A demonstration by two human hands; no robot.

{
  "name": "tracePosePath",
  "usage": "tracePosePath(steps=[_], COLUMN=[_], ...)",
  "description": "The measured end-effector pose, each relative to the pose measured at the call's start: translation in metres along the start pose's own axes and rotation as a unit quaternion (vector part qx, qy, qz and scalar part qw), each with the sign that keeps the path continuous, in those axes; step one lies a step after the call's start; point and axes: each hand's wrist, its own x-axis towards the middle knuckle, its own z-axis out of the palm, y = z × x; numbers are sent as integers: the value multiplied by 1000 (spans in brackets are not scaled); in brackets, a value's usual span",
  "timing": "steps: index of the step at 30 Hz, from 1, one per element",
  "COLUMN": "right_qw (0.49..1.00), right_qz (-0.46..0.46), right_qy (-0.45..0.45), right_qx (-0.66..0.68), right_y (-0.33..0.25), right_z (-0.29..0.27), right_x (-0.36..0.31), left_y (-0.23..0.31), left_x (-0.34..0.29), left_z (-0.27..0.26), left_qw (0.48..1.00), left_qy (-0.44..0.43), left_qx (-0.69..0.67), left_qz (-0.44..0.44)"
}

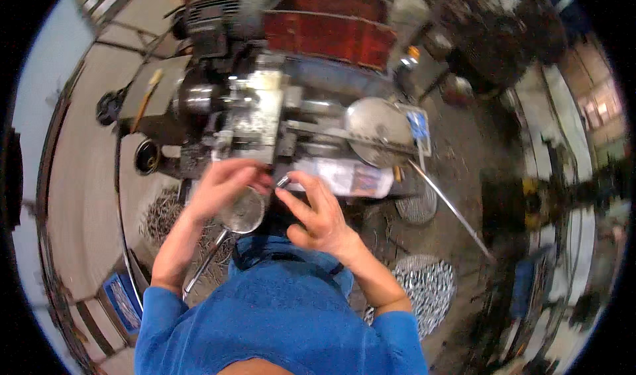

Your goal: The person operates a lathe by pulling levers to engage the spindle and then picking up metal components from a bin, holding them for a moment, and placing them into a collection area.

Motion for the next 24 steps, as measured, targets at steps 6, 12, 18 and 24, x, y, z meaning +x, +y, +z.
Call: tracePosePath(steps=[6, 12, 18, 24], right_qw=[999, 993, 985, 981], right_qz=[-39, -68, -100, -119], right_qy=[6, -97, -141, -155], right_qx=[26, 20, 19, -13], right_y=[-6, 4, 4, -2], right_z=[24, 23, 21, 30], right_x=[27, 37, 58, 85], left_y=[-18, -7, 0, 6], left_x=[-3, -8, -5, -11], left_z=[8, -14, -27, -41], left_qw=[990, 955, 959, 989], left_qy=[-59, -39, -54, -29], left_qx=[-128, 293, 273, 144], left_qz=[-25, 26, 54, -16])
